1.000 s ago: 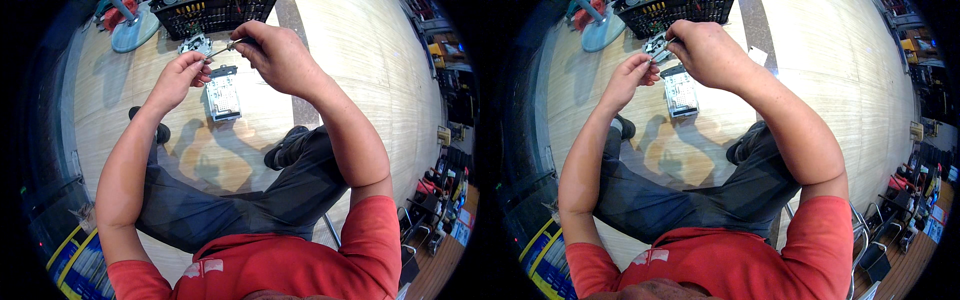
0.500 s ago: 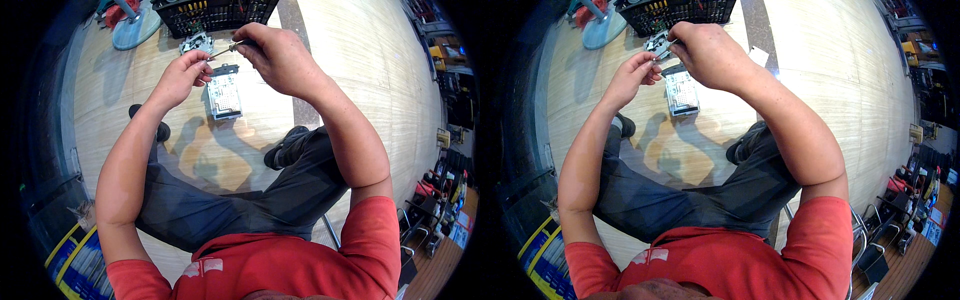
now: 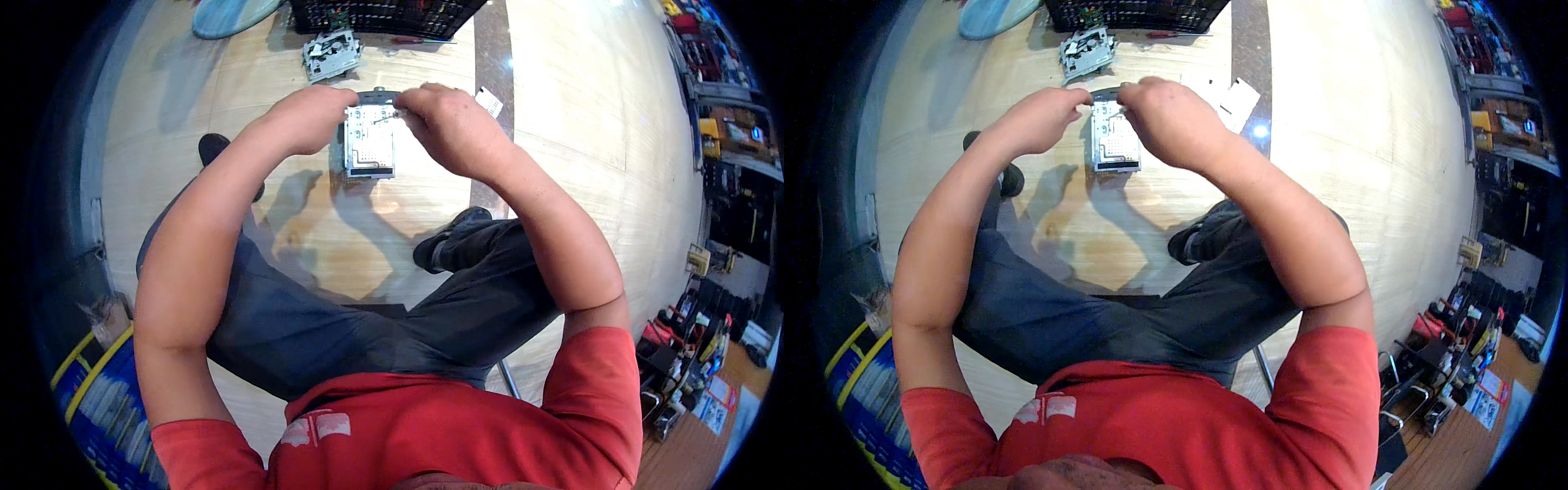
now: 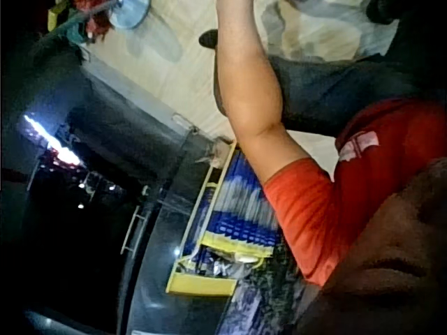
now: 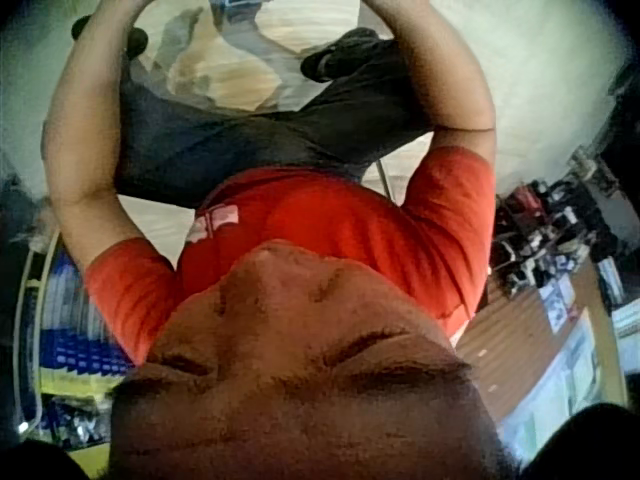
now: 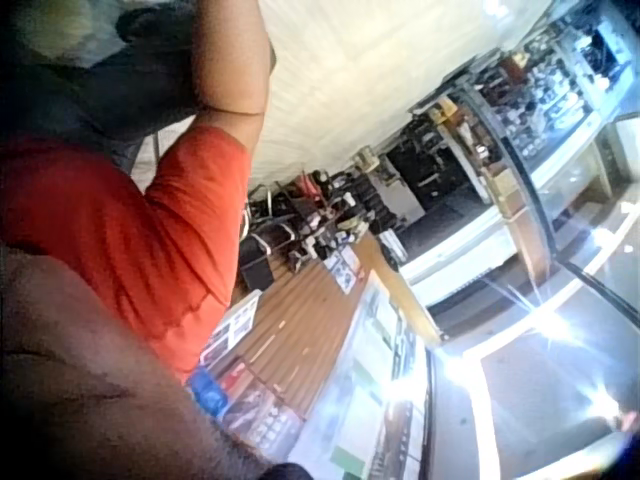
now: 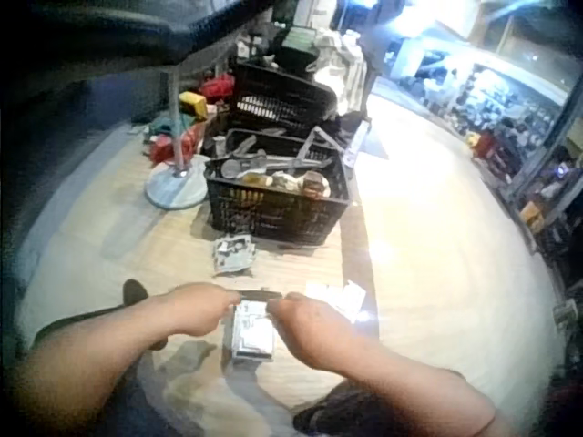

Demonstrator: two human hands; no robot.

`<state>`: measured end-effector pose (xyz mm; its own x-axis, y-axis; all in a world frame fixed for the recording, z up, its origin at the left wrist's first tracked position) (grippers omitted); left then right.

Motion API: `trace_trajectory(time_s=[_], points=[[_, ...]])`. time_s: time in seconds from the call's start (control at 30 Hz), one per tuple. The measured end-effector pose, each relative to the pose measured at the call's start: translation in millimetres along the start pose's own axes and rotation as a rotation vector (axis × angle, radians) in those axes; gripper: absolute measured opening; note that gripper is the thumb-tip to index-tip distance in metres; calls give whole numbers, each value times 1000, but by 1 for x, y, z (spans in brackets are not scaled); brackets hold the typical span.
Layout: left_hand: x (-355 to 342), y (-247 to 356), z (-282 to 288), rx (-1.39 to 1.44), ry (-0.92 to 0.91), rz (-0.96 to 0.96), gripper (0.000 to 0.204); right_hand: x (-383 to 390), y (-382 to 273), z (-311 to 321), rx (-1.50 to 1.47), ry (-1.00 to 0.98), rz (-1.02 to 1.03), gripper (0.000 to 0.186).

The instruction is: The person sits on the floor and uses a small screwdriver to manipulate and disassemble components of an electronic device, handling a small circuit board and metal housing.

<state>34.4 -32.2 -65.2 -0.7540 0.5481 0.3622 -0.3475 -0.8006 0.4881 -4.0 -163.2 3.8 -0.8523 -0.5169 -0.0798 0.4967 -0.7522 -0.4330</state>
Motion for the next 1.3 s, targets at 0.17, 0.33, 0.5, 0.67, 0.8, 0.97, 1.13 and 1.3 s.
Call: trace_trajectory(time_s=[0.17,0.33,0.5,0.67,0.8,0.97,1.13,1.3], points=[[1,0,-11,-96,-60,-32,23,14,20,-53,54,-216,-89,18],[0,-2,-18,-135,-81,-46,18,29,51,-94,125,-361,-149,20],[-1,7,-22,-173,-120,-45,27,39,60,-106,120,-365,-190,21],[-3,6,-22,-215,-152,-22,28,39,56,-111,115,-361,-145,18],[-1,3,-22,-191,-132,-9,29,37,52,-115,128,-359,-87,16],[2,-6,-27,-205,-185,17,20,35,52,-118,153,-351,-59,16],[6,-5,-24,-212,-194,29,20,33,51,-120,158,-356,-61,16],[3,-8,-22,-218,-119,-4,28,20,29,-119,96,-326,-20,22]])
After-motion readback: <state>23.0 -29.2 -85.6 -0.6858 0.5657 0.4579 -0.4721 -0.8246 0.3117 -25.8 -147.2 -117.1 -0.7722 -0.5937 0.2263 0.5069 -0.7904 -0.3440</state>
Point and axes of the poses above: each hand's wrist, its own x-axis away from the middle knuckle, its own z-axis out of the back of the hand, y = z × x, the point moved 9 cm from there along -x, towards the middle knuckle, and after that the axes turned 3 degrees about x, right-handed, at the moved point
